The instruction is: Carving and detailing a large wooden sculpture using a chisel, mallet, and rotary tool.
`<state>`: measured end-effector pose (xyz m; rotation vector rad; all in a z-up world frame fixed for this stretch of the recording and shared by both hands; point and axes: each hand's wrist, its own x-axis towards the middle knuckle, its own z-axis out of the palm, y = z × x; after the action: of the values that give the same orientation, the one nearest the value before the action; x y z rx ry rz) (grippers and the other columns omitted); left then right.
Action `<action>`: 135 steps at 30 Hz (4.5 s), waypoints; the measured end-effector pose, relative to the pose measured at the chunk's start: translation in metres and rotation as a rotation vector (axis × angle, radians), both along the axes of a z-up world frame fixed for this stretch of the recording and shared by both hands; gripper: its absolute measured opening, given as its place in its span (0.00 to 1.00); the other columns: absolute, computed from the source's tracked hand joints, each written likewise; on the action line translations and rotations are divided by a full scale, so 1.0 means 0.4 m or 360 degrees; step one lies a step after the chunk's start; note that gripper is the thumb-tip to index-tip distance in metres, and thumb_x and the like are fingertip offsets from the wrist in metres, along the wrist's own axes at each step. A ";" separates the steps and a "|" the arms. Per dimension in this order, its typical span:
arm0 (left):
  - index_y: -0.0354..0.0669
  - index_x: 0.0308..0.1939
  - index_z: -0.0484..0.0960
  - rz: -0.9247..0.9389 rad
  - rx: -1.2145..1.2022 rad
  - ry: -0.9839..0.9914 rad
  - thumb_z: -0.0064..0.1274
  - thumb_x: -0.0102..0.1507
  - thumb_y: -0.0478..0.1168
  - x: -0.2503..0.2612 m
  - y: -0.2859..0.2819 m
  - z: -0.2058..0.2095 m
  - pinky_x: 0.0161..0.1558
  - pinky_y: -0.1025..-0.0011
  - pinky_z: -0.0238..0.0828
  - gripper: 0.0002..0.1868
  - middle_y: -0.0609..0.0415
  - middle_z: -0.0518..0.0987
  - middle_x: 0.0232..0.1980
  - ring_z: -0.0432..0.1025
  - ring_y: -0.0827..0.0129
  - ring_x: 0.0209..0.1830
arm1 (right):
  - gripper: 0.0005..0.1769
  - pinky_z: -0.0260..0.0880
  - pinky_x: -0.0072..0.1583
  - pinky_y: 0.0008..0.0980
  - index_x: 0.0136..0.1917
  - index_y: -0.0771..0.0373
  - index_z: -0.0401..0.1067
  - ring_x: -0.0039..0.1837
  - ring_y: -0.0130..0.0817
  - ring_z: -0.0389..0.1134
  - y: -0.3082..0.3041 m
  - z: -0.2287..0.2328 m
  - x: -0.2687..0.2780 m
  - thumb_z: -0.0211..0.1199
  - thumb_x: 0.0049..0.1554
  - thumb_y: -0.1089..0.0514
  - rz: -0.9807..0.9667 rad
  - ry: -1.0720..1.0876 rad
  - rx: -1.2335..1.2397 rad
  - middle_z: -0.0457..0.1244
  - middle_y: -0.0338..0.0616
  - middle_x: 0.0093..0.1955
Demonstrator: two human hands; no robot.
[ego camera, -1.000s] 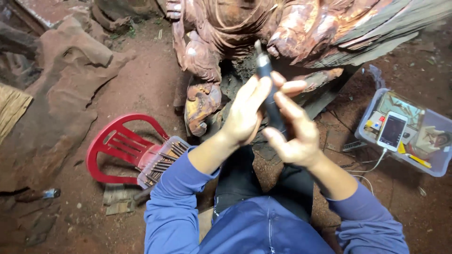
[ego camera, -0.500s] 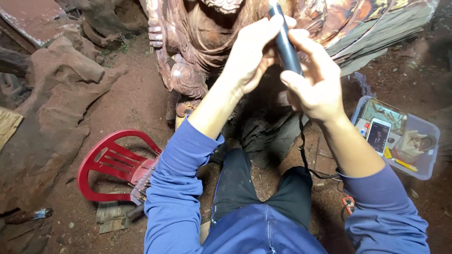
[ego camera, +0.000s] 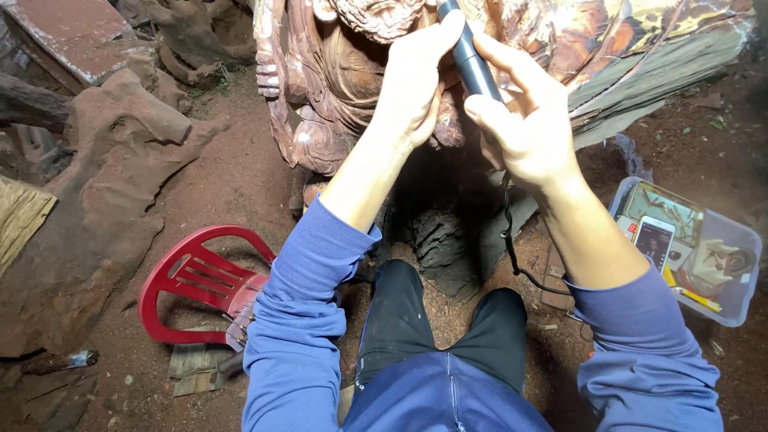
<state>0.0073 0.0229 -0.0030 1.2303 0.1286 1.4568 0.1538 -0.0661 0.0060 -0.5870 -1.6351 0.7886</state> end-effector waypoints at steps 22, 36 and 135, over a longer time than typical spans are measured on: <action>0.25 0.47 0.84 0.0018 -0.0101 0.0009 0.54 0.68 0.45 -0.005 -0.002 -0.018 0.57 0.64 0.69 0.20 0.42 0.81 0.47 0.72 0.62 0.48 | 0.34 0.68 0.61 0.26 0.77 0.72 0.58 0.56 0.31 0.64 0.023 -0.045 0.008 0.59 0.59 0.74 -0.0057 -0.0107 0.0133 0.62 0.54 0.67; 0.23 0.50 0.82 -0.0055 -0.0099 0.0000 0.53 0.68 0.44 -0.017 0.010 -0.028 0.55 0.64 0.75 0.21 0.39 0.81 0.50 0.75 0.61 0.48 | 0.33 0.67 0.62 0.26 0.77 0.71 0.58 0.57 0.32 0.65 0.025 -0.063 0.000 0.59 0.60 0.74 -0.0029 -0.0077 0.0119 0.63 0.55 0.65; 0.28 0.43 0.83 -0.0364 -0.0209 -0.0423 0.53 0.66 0.41 0.108 0.084 -0.030 0.39 0.58 0.75 0.14 0.41 0.81 0.39 0.76 0.58 0.38 | 0.21 0.71 0.51 0.47 0.69 0.84 0.79 0.49 0.59 0.70 0.065 0.113 0.142 0.69 0.63 0.78 -0.0731 -0.1425 0.1152 0.71 0.69 0.57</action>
<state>0.0505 0.0567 -0.0148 0.9043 -0.0928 1.3742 0.2105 -0.0403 0.0514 -0.7828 -2.2748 -0.5020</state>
